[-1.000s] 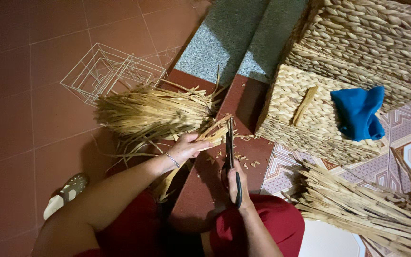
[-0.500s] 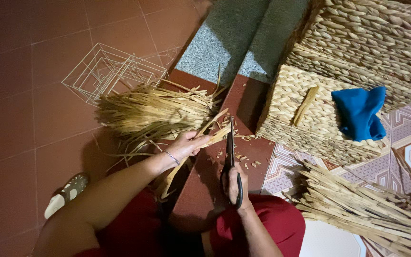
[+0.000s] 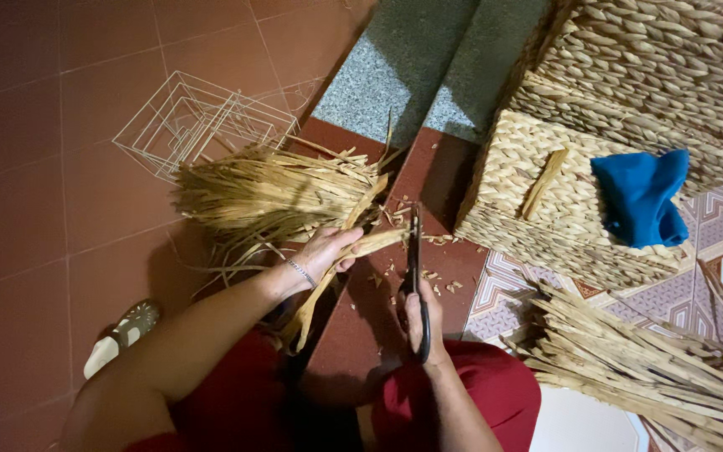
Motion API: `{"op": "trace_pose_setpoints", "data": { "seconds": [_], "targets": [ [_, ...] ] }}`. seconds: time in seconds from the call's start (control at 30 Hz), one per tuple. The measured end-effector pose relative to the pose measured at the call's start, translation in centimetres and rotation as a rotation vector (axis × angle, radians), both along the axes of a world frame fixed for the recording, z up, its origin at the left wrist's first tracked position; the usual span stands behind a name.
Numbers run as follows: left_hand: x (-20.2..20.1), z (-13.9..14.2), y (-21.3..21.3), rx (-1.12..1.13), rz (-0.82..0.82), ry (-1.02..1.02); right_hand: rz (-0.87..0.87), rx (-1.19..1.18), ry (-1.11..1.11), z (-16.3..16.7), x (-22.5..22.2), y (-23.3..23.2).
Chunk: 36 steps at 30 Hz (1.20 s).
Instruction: The person sits on the floor and uses shears to cut dried plant stems into shorter pieces. The cut pieces are placed into a pile on the floor while the person continues trimming the remaining stems.
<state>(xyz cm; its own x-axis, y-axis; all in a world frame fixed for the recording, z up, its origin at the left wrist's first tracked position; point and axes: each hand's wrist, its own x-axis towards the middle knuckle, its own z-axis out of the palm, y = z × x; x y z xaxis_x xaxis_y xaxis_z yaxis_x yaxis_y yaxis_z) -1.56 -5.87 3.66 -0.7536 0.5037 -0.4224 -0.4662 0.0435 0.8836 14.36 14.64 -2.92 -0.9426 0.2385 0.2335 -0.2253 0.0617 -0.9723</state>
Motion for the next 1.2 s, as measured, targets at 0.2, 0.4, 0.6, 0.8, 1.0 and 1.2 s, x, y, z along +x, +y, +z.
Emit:
{"op": "trace_pose_setpoints", "data": {
  "seconds": [0.2,0.4,0.6,0.8,1.0,1.2],
  "targets": [
    [0.8,-0.9,0.1,-0.041,-0.225,-0.109,-0.094,-0.323,-0.06,2.2,0.1,1.0],
    [2.1,-0.4,1.4,-0.147,-0.413,-0.08,-0.144,-0.174,-0.18,3.5,0.0,1.9],
    [3.1,0.8,2.6,-0.208,-0.397,0.009,-0.203,-0.229,-0.206,2.6,-0.3,2.6],
    [3.0,0.8,2.8,-0.239,-0.454,0.141,-0.207,-0.286,-0.221,2.5,-0.3,3.2],
    [1.9,0.3,2.2,-0.044,-0.172,0.093,0.034,-0.317,-0.076,2.3,-0.2,2.4],
    [1.2,1.1,1.2,-0.029,-0.005,0.197,0.181,-0.029,0.083,1.0,-0.3,0.8]
  ]
}}
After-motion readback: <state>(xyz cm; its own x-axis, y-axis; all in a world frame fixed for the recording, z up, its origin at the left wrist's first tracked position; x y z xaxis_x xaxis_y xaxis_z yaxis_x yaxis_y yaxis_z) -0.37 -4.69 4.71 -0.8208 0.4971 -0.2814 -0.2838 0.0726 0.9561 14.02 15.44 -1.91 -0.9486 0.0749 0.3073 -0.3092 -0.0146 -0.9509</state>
